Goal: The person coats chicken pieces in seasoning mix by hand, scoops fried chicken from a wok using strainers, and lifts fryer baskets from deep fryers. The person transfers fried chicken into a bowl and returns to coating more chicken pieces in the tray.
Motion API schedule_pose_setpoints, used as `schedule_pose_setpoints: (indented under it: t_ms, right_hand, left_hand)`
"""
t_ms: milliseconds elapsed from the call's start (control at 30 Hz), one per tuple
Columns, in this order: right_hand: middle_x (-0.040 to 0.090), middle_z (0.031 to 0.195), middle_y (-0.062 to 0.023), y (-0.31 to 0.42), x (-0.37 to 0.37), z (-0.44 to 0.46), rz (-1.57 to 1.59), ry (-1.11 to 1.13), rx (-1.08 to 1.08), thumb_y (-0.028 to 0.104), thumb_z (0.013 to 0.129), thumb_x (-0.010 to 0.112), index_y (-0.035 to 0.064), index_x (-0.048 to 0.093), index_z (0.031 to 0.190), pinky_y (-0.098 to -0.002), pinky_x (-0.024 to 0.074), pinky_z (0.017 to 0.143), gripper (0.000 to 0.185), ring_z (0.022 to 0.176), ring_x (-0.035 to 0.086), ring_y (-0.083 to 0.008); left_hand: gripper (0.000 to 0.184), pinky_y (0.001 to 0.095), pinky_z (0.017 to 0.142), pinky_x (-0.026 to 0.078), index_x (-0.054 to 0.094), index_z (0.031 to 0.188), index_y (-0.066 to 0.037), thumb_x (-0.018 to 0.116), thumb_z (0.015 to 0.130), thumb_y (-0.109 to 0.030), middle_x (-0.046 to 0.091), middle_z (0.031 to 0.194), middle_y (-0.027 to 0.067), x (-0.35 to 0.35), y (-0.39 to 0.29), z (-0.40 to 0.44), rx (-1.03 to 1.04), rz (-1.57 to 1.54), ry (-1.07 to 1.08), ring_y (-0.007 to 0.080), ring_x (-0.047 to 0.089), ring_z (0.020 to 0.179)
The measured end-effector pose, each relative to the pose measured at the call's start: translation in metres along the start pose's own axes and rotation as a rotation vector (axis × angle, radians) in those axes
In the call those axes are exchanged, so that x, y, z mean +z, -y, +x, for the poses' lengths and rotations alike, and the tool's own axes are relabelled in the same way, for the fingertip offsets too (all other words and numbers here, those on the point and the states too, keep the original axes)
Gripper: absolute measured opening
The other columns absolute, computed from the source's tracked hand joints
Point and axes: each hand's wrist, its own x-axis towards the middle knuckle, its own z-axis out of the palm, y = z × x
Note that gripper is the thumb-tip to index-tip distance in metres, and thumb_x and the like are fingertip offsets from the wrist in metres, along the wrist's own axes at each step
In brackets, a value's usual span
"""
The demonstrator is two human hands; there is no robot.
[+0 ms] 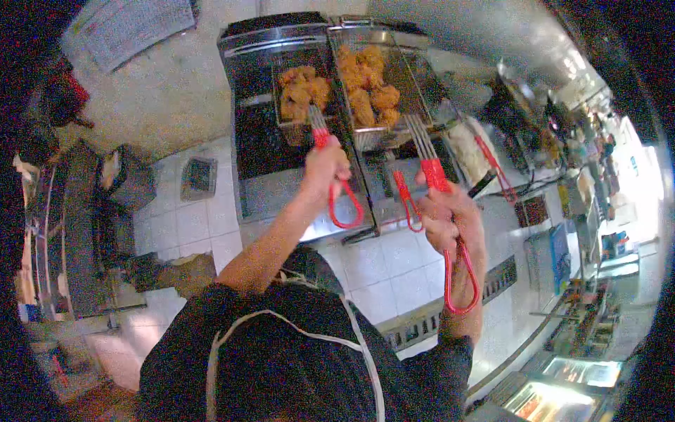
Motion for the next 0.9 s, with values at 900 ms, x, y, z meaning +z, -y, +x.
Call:
schedule_pose_setpoints:
  t_ms: [900]
  right_hand:
    - [0.036,0.056,0.0041,0.02,0.066,0.12,-0.747,-0.116,0.21,0.009,0.084,0.047,-0.0007,0.048,0.099,-0.0174,0.0195,0.029,0.018,0.037,0.027,-0.0022]
  left_hand:
    - [0.022,0.0326,0.044,0.038,0.043,0.107,-0.008,0.048,0.089,-0.02,0.038,0.056,-0.0026,-0.076,-0.036,-0.067,-0.082,-0.263,-0.014,0.0097,0.035,0.042]
